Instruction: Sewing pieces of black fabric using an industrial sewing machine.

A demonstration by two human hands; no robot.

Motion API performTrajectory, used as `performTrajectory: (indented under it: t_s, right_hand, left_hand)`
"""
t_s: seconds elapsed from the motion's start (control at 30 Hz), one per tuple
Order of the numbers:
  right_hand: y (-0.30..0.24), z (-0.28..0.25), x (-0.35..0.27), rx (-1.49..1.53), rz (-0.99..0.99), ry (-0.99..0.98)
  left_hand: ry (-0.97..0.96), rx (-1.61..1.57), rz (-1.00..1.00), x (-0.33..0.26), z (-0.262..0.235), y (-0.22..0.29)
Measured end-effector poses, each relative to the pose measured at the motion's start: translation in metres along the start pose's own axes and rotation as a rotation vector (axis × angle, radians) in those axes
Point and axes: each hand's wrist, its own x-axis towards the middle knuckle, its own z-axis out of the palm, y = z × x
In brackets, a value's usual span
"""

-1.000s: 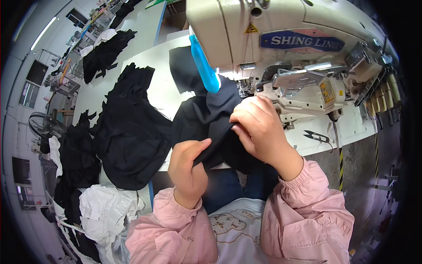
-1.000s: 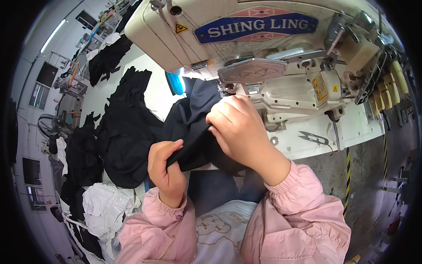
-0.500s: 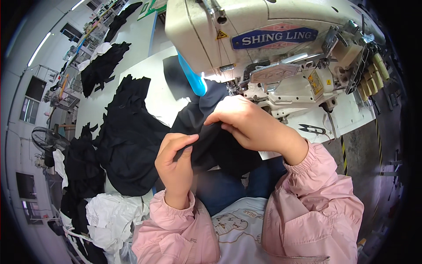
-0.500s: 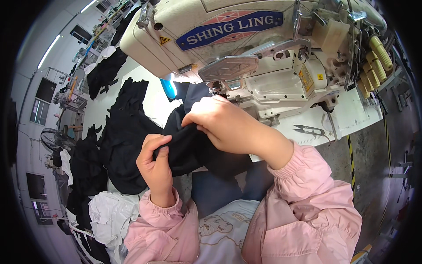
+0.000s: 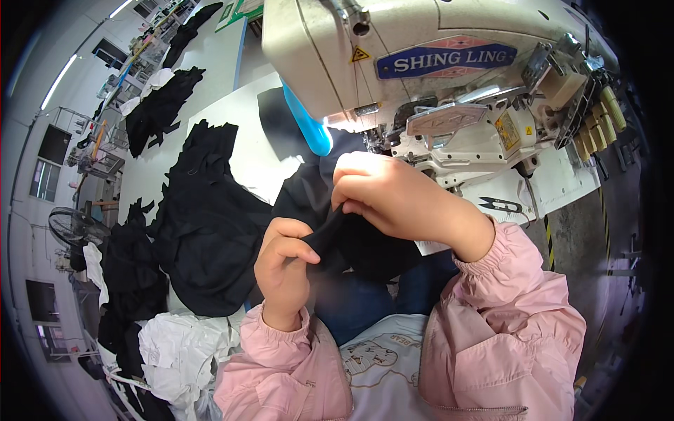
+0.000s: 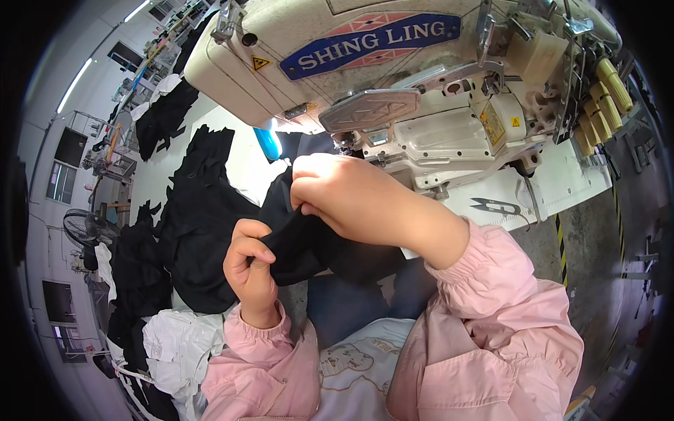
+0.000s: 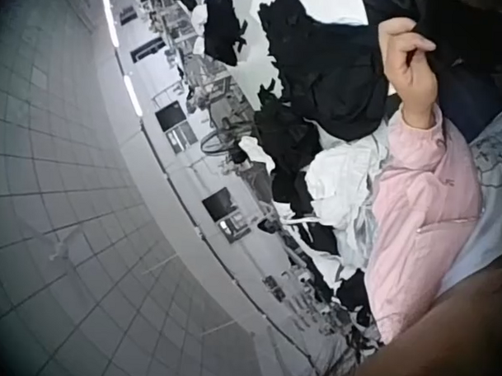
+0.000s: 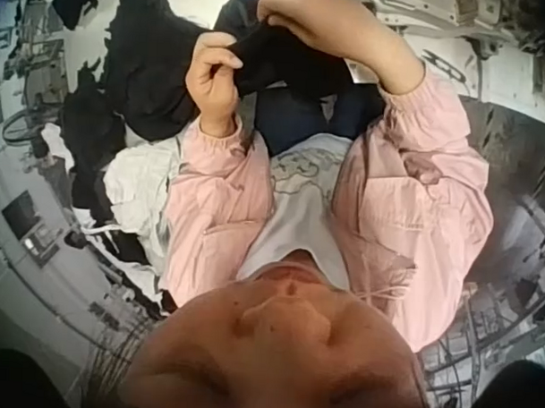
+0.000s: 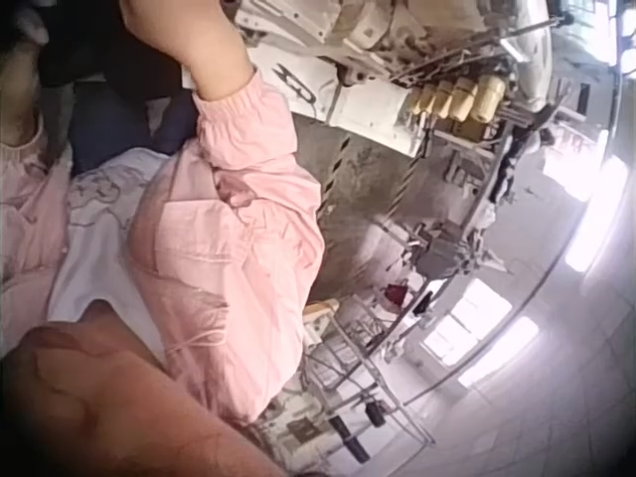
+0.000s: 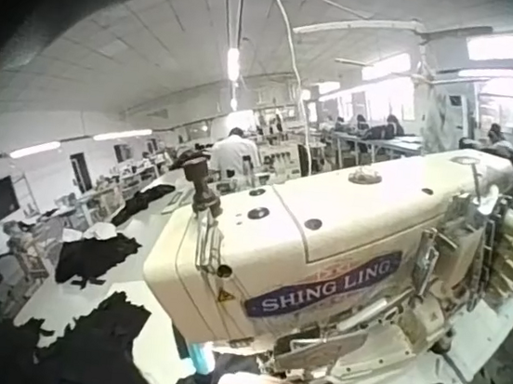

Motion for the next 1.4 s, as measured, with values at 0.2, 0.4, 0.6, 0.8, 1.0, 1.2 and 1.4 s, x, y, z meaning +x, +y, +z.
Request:
performTrajectory:
  t_s: [0.2,0.4,0.6,0.8,1.0,1.2,1.4]
  right_hand:
    - [-0.021,0.001,-0.034,-0.586,-0.17,0.072]
    - [-0.021,0.019,-0.069,-0.608,-0.134,0.28]
    - [-0.021,0.012,-0.063,-0.637,-0.182,0.398]
    - [-0.022,-0.009,-0.032,-0.729,-0.137,0.484]
    - [-0.015,-0.012,-0.024,-0.667,-0.082,0.555]
    - [-0.021,-0.01,-0.023,-0.606,-0.02,0.561]
    - [-0.021,-0.005,-0.029,-0.542,-0.012,0.524]
  left_hand:
    - [-0.199,0.282,0.215,0.007,0.015,-0.002]
    - [-0.194,0.772,0.472,0.023,0.055,-0.047]
    - [-0.165,0.59,0.382,0.053,0.063,-0.05]
    - [-0.265,0.501,0.266,0.089,0.056,-0.04]
    - [-0.277,0.547,0.177,0.094,0.056,-0.044]
    - [-0.305,0.629,0.177,0.093,0.057,-0.039]
    - [-0.249,0.669,0.306,0.087,0.06,-0.041]
